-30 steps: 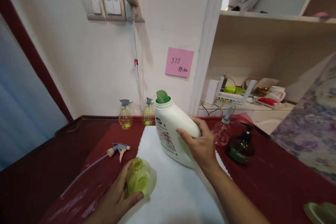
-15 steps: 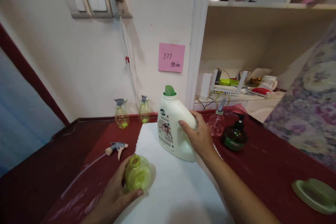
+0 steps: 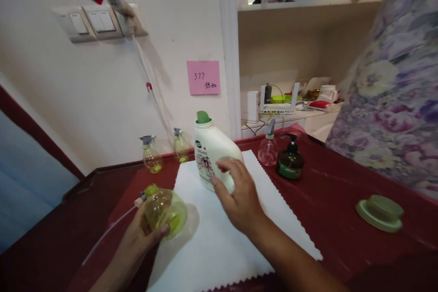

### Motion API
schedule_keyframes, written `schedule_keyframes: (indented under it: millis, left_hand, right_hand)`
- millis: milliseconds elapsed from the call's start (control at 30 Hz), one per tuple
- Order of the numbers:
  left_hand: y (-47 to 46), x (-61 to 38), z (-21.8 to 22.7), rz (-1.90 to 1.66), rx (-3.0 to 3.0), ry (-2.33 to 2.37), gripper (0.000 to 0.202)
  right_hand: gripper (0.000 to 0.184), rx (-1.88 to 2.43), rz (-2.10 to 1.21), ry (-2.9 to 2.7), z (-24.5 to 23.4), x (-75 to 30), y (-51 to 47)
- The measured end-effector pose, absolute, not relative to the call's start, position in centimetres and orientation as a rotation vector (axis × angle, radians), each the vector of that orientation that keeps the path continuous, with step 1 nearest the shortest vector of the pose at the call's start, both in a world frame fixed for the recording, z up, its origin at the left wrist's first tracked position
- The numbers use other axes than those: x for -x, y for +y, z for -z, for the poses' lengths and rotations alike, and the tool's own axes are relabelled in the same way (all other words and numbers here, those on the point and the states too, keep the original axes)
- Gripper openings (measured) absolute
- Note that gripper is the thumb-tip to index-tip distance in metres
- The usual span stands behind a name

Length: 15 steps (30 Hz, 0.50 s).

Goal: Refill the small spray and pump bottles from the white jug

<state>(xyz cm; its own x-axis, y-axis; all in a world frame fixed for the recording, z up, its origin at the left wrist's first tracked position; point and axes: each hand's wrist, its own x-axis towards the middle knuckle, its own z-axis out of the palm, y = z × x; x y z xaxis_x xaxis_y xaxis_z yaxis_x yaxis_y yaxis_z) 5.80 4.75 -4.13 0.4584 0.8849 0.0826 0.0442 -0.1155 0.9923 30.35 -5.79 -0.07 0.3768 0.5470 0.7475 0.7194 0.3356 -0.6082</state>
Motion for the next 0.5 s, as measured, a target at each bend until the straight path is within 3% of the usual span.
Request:
schedule_keyframes:
  millis: [100,267,367,500]
  left_hand:
    - [4.1,-6.0,4.0,-0.823,-1.552,0.844,0.090]
    - [2.2,-6.3,5.2,-0.743,-1.710,0.772,0.096]
    - [1.4,-6.5,6.5,-0.749,-1.835,0.713,0.098]
    - [1.3,-6.1,7.5,-0.663,-1.938,0.681,0.097]
  right_hand:
    - [0.036,1.336,-0.028,-1.388,2.0,-28.3,-5.8]
    - [0.098,1.361,-0.670,-1.493,5.6,-25.7,-6.0]
    - [0.105,1.332,-0.859,-1.464,6.8,-24.7,-6.1]
    - [0.096,1.333,-0.839,-1.401,7.4,-24.0,-6.1]
